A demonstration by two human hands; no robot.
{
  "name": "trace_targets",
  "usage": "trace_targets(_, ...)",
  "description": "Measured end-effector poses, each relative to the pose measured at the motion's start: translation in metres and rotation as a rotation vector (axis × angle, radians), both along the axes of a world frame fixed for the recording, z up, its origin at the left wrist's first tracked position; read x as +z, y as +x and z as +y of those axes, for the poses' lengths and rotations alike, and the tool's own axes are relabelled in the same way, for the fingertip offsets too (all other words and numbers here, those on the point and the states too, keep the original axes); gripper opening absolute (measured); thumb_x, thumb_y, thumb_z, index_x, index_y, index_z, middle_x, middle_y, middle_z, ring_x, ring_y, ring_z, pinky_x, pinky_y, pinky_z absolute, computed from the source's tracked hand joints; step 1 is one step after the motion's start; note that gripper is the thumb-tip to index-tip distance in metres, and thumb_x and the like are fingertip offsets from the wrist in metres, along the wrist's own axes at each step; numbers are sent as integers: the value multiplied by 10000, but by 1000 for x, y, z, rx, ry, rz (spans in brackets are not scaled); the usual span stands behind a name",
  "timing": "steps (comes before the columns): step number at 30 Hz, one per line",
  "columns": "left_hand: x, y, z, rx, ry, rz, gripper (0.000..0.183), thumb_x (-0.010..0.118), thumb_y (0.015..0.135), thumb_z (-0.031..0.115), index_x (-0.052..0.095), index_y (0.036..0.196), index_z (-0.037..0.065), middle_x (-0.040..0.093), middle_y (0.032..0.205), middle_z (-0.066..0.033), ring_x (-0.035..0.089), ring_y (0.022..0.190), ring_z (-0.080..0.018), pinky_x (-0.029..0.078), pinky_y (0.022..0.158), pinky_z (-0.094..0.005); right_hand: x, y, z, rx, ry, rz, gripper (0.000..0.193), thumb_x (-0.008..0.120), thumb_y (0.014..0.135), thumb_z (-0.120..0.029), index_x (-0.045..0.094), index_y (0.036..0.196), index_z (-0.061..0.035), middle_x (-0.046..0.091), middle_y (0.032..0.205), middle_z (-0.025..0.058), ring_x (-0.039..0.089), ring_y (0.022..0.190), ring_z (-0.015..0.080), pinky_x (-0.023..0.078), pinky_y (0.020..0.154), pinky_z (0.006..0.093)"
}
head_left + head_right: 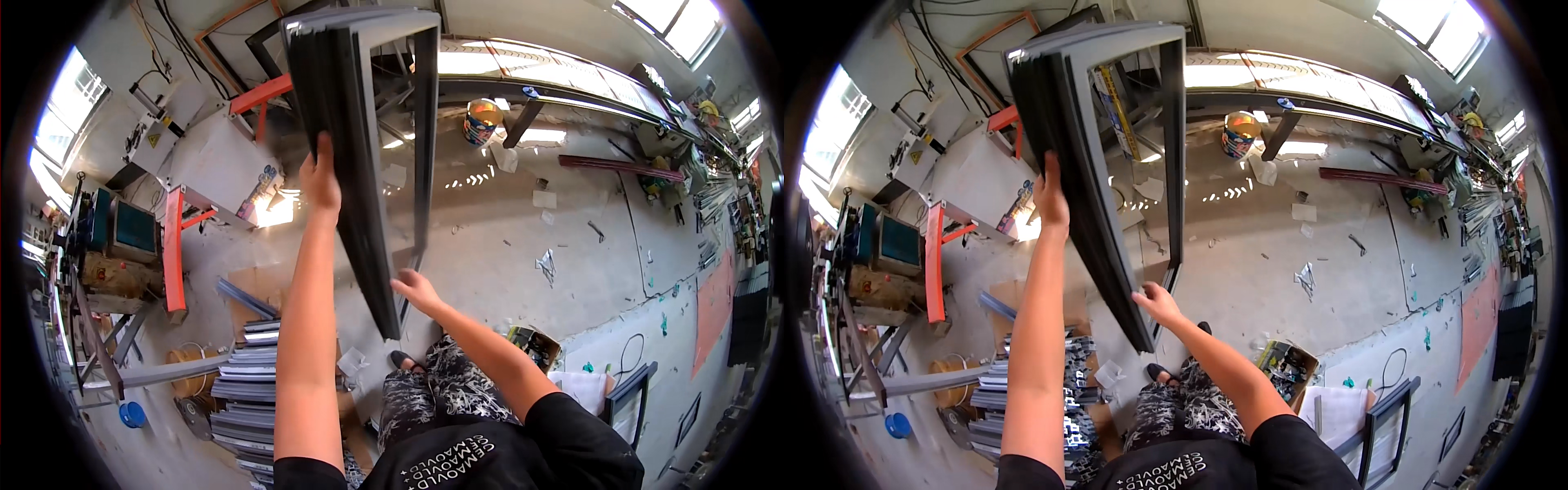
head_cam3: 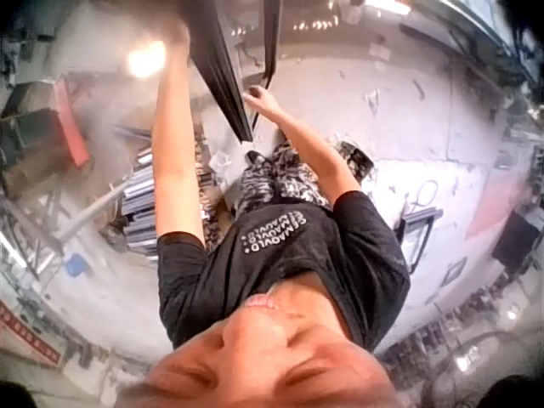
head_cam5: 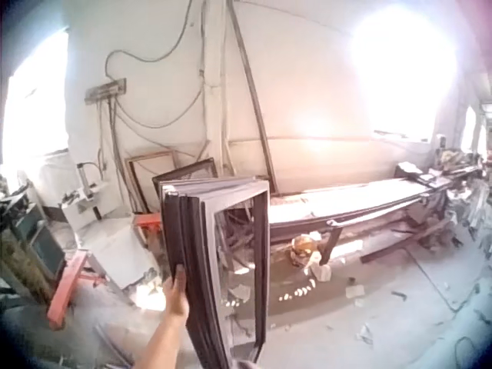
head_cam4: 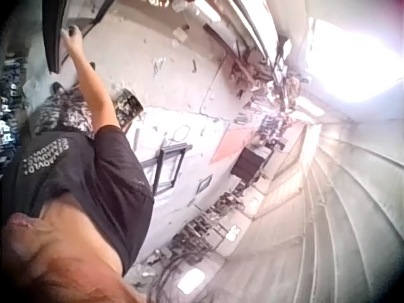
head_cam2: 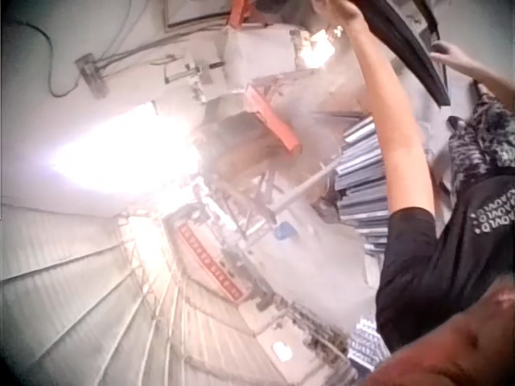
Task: The person aligns and crimps the corners of a metal frame using a corner crimping machine, then carries and places the frame on the floor. Afterward, the person retrieves another metal frame and positions its corners into the machine to crimp them.
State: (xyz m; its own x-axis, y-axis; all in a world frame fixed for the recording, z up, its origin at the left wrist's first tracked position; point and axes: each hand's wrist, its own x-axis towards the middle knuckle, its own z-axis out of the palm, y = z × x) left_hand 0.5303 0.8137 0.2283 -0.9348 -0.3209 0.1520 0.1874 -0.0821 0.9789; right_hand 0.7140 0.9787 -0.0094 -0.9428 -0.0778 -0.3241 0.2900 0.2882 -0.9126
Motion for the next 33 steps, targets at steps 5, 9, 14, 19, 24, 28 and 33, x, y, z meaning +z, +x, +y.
trace_targets(5, -8, 21, -8, 19, -41, -25, 570, 530, 1027, 480, 650, 1162, -61, 663, 1015, -35, 569, 925, -119, 452, 835, -271, -15, -9, 119, -96, 218, -8, 495, 744, 840, -352, 672, 1170, 9, 716, 1087, 175, 683, 1039, 296, 531, 920, 384)
trace_targets(9, -16, 47, -28, -48, 0, -136, 574, 502, 1039, 470, 610, 1208, -67, 662, 1089, -57, 593, 963, -145, 466, 870, -291, 9, -85, 211, -361, 279, 74, 469, 766, 799, -315, 678, 1124, 11, 723, 993, 155, 687, 963, 269, 534, 871, 377)
trace_targets(14, -58, 67, -71, 82, -34, -159, 578, 396, 1031, 566, 650, 1104, 51, 701, 948, -58, 644, 903, -161, 491, 867, -315, 49, -191, 252, -325, 463, 54, 713, 820, 748, -367, 571, 1295, 16, 664, 1131, 166, 633, 1035, 263, 512, 905, 360)
trace_targets(19, -96, 88, -109, 176, -48, -170, 418, 437, 1034, 460, 603, 1172, 102, 702, 970, -69, 644, 879, -156, 507, 823, -317, 28, -242, 244, -486, 294, 203, 819, 880, 665, -366, 500, 1301, -16, 593, 1294, 234, 564, 1222, 388, 464, 1017, 447)
trace_targets(24, -95, 99, -86, 252, 173, -238, 448, 555, 1007, 311, 536, 1377, 60, 607, 1292, -57, 578, 1161, -175, 463, 992, -326, -10, -247, 246, -824, 237, 158, 594, 832, 694, -156, 564, 1216, -64, 686, 1144, 166, 648, 1078, 368, 492, 949, 439)
trace_targets(28, -96, 102, -64, 328, 283, -154, 368, 539, 1018, 273, 572, 1314, 57, 647, 1197, -60, 613, 1088, -184, 508, 936, -334, -24, -251, 246, -732, 237, 142, 535, 796, 711, -115, 605, 1208, -62, 694, 1131, 159, 647, 1081, 355, 487, 955, 408)
trace_targets(33, -160, 106, -78, 463, 354, -209, 324, 550, 1010, 263, 595, 1248, 47, 656, 1157, -65, 630, 1029, -182, 525, 875, -343, -57, -267, 220, -671, 168, 45, 427, 794, 771, -124, 659, 1172, -62, 709, 1127, 137, 663, 1038, 284, 491, 942, 380)
